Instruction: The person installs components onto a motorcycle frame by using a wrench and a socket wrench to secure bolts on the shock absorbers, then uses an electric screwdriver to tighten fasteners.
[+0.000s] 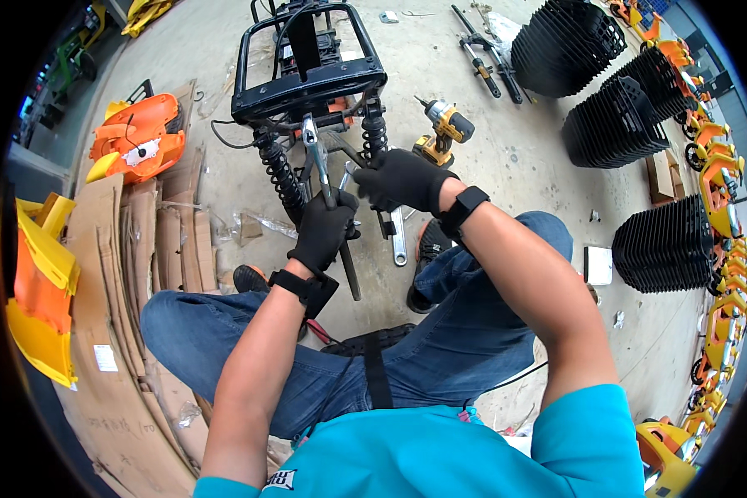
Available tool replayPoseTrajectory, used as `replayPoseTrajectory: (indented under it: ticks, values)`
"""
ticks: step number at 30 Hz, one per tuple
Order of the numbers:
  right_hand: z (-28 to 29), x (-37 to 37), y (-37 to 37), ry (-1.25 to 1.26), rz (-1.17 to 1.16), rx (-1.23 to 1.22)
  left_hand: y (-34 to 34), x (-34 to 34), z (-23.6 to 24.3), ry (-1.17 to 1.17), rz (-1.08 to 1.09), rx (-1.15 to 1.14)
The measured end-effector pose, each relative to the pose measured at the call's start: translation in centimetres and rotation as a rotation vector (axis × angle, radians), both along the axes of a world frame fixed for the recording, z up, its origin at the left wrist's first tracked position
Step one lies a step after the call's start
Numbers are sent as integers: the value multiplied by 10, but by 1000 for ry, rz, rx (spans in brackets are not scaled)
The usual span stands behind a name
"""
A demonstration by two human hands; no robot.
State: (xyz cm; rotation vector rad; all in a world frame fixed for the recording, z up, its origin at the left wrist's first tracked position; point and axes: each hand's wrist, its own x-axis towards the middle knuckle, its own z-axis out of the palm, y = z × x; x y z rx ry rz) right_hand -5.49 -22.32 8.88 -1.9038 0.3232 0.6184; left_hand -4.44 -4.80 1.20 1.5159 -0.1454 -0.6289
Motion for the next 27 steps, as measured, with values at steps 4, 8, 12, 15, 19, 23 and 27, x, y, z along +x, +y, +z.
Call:
replayPoseTrajectory:
  ticks: [4,8,12,15,19,23,27]
  values:
    - [-39,-17,0,207,-114,188,1,-1,1,56,-115,-51]
    - [-74,-26,12,-182,-177,340,-3,-8,8,163,-244,-146]
    - [-70,-21,12,-4,-440,299,-5,-3,12,78,-369,-96]
    - [-89,-4,-16,-469,-460,74,-5,5,8,-218,-427,-75]
    - [-63,2,-60,-246,-701,313,-12,12,7,386,-219,-172]
    - [-18,2,-89,-273,-353,-203,-20,15,-4,270,-128,-59]
    - [0,-2,-113,-391,-229,-452,-27,23,-4,333,-132,-99]
